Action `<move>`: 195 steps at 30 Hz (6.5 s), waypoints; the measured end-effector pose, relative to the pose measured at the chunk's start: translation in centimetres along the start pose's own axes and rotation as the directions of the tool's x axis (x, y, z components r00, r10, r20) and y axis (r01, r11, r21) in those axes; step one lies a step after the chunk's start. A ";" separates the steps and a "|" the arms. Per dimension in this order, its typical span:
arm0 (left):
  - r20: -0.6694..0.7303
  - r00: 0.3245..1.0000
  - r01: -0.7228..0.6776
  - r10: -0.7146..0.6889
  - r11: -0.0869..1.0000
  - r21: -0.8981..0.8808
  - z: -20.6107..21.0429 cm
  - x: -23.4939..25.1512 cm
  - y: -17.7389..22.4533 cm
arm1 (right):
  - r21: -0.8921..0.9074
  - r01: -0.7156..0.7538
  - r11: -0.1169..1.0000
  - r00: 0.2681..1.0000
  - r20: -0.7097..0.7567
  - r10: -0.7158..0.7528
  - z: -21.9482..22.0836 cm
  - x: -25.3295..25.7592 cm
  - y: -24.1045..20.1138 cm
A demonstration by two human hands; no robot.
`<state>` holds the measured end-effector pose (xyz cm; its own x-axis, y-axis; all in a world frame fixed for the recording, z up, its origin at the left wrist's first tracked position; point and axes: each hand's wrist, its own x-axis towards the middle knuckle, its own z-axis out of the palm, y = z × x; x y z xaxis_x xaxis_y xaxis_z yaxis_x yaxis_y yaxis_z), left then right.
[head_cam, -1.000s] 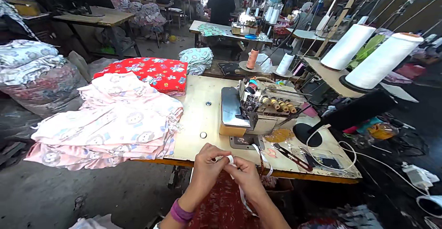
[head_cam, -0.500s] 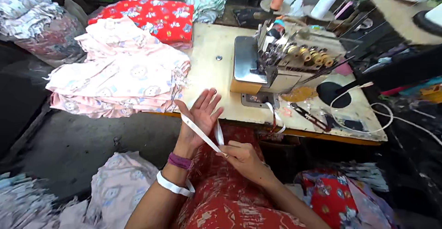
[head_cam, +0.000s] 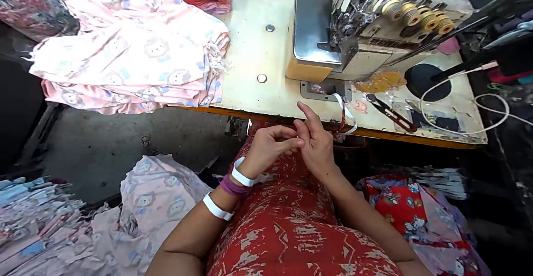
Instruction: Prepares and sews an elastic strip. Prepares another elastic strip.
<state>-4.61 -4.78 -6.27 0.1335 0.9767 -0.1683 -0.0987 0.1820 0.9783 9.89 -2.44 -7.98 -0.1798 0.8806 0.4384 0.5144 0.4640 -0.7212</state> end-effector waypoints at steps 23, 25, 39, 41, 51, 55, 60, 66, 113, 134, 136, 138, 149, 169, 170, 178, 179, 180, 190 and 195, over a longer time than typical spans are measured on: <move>-0.051 0.975 -0.160 0.214 0.848 0.505 -8.3 -0.7 0.0 | 0.086 -0.360 0.929 0.771 0.588 0.245 -10.2 0.9 4.8; -0.159 0.944 -0.147 0.290 0.798 0.584 -9.9 -1.0 -0.1 | 0.047 -0.358 0.933 0.824 0.487 0.291 -12.0 0.8 6.1; -0.256 0.800 -0.141 0.543 0.584 0.800 -8.4 2.9 -4.8 | -0.084 -0.440 0.894 0.880 0.158 0.447 -8.3 0.8 8.5; -0.262 0.766 -0.120 0.586 0.531 0.839 -8.5 3.3 -4.9 | -0.105 -0.441 0.891 0.879 0.148 0.453 -8.3 0.8 8.6; -0.273 0.771 -0.148 0.576 0.578 0.802 -9.8 3.6 -5.2 | -0.187 -0.433 0.882 0.874 0.150 0.462 -8.1 1.1 8.4; -0.263 0.764 -0.157 0.590 0.564 0.810 -9.9 3.6 -5.4 | -0.213 -0.419 0.882 0.882 0.135 0.452 -7.9 1.1 8.5; -0.257 0.772 -0.146 0.582 0.556 0.818 -9.9 3.7 -5.3 | -0.053 -0.445 0.894 0.873 0.196 0.447 -9.2 1.0 8.4; -0.201 0.810 -0.161 0.551 0.539 0.827 -10.5 3.6 -5.3 | 0.080 -0.507 0.858 0.808 0.391 0.441 -16.3 -1.0 9.6; 0.389 0.913 -0.204 0.124 0.964 0.172 -5.7 1.6 3.7 | 0.236 -0.489 0.840 0.869 0.218 0.445 -15.8 3.2 2.5; 0.376 0.876 -0.460 0.302 0.758 0.463 -0.2 3.8 8.6 | 0.330 -0.368 0.869 0.794 0.598 0.109 -13.1 7.4 -2.6; 0.360 0.859 -0.496 0.365 0.769 0.404 -0.1 4.1 8.1 | 0.351 -0.358 0.865 0.811 0.577 0.101 -13.0 7.2 -2.3; 0.375 0.869 -0.433 0.323 0.863 0.260 0.0 4.4 7.7 | 0.370 -0.355 0.859 0.833 0.543 0.111 -12.8 7.0 -2.2; 0.291 0.948 -0.164 0.131 0.982 0.093 0.8 4.5 7.3 | 0.366 -0.346 0.864 0.895 0.404 0.187 -12.5 6.7 -1.2; 0.209 0.950 -0.279 0.230 0.927 0.249 1.0 7.4 7.5 | 0.293 -0.331 0.897 0.924 0.294 0.244 -11.2 8.7 0.7; 0.211 0.940 -0.323 0.269 0.900 0.294 1.0 7.7 7.4 | 0.297 -0.335 0.894 0.924 0.290 0.250 -11.1 9.0 0.9; 0.234 0.917 -0.394 0.324 0.831 0.393 0.6 10.1 7.6 | 0.330 -0.410 0.850 0.897 0.317 0.309 -10.0 10.8 2.0; 0.238 0.915 -0.397 0.324 0.828 0.396 0.6 10.3 7.5 | 0.339 -0.409 0.847 0.898 0.313 0.309 -9.9 10.9 2.2; 0.241 0.916 -0.396 0.322 0.826 0.402 0.6 10.5 7.4 | 0.347 -0.407 0.845 0.900 0.307 0.308 -9.8 11.0 2.3; 0.300 0.791 -0.612 0.534 0.662 0.433 0.4 11.5 6.0 | 0.421 -0.455 0.785 0.887 0.296 0.355 -9.4 11.4 3.2; 0.385 0.671 -0.722 0.634 0.438 0.536 -0.2 12.7 6.6 | 0.376 -0.452 0.809 0.889 0.260 0.376 -9.5 12.1 3.3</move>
<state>-3.73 8.88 -1.98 0.4061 0.7266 0.5542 0.3892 -0.6863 0.6145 17.37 8.83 0.00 -0.1843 0.9826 -0.0211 0.1822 0.0131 -0.9832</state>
